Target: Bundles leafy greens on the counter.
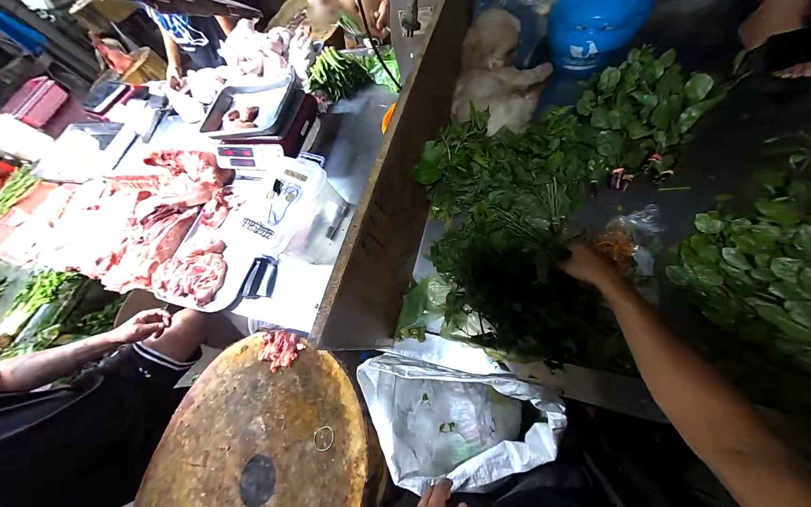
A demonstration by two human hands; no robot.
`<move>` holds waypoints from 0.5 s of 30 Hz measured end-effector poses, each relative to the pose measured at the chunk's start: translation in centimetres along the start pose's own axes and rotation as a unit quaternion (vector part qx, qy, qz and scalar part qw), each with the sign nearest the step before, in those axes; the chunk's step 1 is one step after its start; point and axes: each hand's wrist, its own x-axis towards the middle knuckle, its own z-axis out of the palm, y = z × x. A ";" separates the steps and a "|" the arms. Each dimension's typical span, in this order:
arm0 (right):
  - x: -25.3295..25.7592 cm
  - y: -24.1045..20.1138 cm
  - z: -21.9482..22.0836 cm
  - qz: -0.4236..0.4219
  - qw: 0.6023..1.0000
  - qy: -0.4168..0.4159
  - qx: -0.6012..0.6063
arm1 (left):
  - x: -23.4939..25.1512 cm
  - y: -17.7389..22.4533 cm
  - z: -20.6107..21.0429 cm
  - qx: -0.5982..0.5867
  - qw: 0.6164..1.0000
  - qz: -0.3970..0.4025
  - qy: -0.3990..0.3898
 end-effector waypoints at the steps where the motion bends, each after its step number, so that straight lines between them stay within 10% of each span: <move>1: 0.0 0.2 0.3 -0.004 0.999 0.000 -0.033 | 0.6 0.3 -0.1 0.016 1.000 0.010 -0.006; 8: -4.1 -1.4 -4.4 -0.068 0.980 0.079 0.170 | 3.2 3.2 -1.1 0.033 0.992 0.110 -0.044; 15: -10.8 -1.8 -0.1 0.061 0.887 0.089 0.450 | 5.1 4.4 -1.8 0.040 0.967 0.234 -0.087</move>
